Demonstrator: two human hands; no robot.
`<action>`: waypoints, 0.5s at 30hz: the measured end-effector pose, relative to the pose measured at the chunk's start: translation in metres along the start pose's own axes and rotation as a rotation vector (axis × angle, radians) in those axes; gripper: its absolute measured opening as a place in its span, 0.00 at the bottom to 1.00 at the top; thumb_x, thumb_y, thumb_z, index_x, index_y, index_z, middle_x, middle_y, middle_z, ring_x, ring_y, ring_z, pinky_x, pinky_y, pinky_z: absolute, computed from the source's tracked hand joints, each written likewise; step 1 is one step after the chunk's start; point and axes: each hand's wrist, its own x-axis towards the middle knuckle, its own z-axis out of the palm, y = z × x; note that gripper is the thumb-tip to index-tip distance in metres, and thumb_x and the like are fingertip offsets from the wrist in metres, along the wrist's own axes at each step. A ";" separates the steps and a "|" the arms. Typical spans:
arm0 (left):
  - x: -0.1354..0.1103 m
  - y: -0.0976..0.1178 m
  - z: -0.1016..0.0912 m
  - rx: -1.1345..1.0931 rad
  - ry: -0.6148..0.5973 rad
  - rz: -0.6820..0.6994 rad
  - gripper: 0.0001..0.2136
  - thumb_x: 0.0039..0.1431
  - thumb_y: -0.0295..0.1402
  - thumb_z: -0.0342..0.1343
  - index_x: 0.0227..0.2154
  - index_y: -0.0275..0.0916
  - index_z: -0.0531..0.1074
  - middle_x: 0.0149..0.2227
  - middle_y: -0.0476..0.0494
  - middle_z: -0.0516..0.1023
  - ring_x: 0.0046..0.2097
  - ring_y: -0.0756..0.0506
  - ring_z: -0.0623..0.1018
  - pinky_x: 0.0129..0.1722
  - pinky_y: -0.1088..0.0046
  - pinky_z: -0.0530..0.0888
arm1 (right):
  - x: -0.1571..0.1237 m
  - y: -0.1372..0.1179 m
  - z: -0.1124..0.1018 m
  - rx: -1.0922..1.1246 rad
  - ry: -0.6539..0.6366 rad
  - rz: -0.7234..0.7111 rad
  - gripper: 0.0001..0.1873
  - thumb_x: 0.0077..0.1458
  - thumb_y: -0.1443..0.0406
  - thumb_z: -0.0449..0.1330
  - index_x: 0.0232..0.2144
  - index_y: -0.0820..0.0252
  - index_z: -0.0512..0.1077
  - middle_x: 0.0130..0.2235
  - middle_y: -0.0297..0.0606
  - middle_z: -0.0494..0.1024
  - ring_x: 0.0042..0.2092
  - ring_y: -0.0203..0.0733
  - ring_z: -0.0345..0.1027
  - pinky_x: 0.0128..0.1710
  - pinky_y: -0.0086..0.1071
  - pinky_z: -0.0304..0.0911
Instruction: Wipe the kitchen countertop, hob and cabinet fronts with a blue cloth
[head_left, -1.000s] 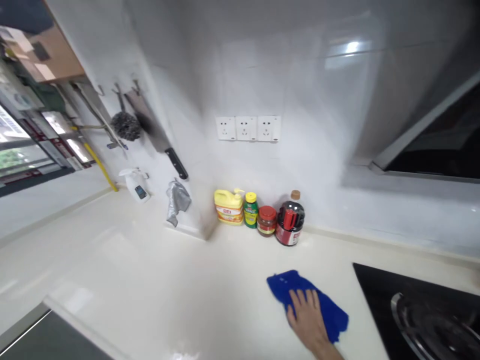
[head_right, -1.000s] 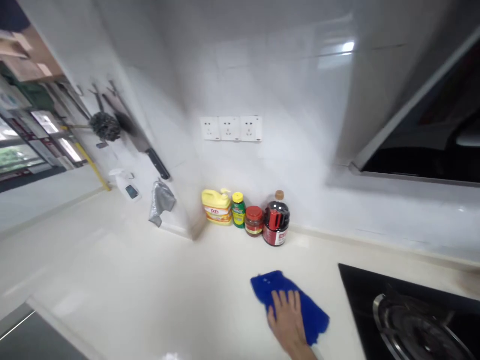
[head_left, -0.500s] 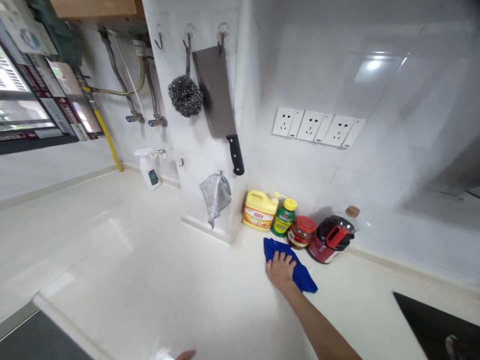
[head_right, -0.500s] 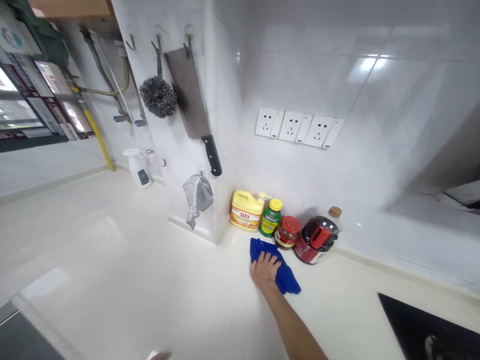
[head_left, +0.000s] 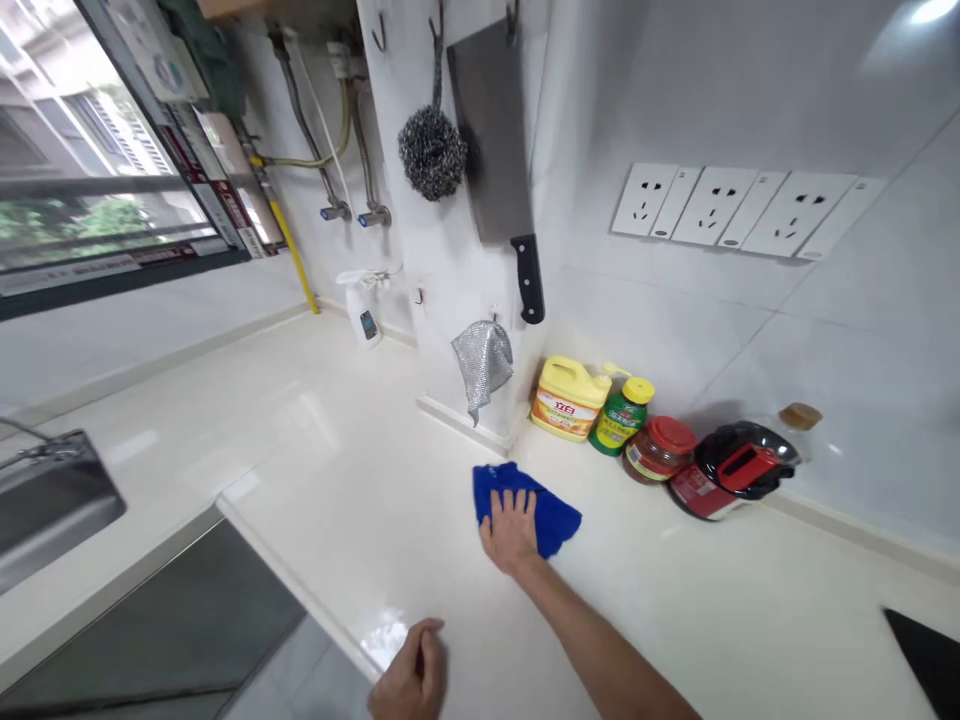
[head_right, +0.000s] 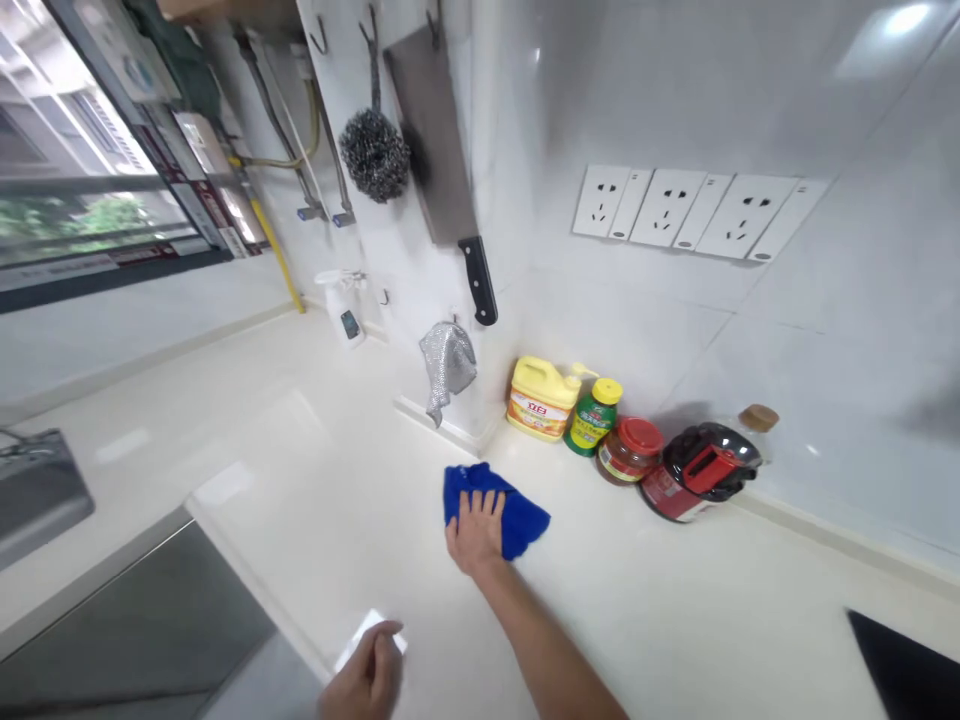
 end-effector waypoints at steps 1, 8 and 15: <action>0.001 0.000 -0.002 -0.019 -0.012 -0.003 0.18 0.67 0.44 0.43 0.42 0.50 0.79 0.26 0.50 0.78 0.30 0.46 0.75 0.32 0.73 0.63 | -0.017 -0.010 0.001 0.036 -0.017 -0.057 0.32 0.65 0.56 0.49 0.66 0.65 0.63 0.63 0.58 0.67 0.66 0.69 0.54 0.67 0.62 0.32; 0.006 0.002 -0.010 -0.120 0.099 -0.047 0.21 0.67 0.43 0.39 0.46 0.42 0.76 0.32 0.45 0.80 0.30 0.45 0.76 0.33 0.72 0.66 | -0.144 -0.024 0.009 0.330 -0.132 -0.467 0.33 0.65 0.54 0.52 0.67 0.61 0.62 0.67 0.53 0.64 0.71 0.65 0.48 0.71 0.60 0.35; 0.000 0.010 -0.011 -0.188 0.182 -0.064 0.23 0.63 0.43 0.40 0.47 0.36 0.74 0.21 0.47 0.72 0.25 0.45 0.71 0.31 0.70 0.65 | -0.251 0.085 0.024 0.347 -0.033 -0.523 0.26 0.62 0.57 0.55 0.61 0.48 0.71 0.56 0.42 0.77 0.65 0.54 0.60 0.73 0.50 0.38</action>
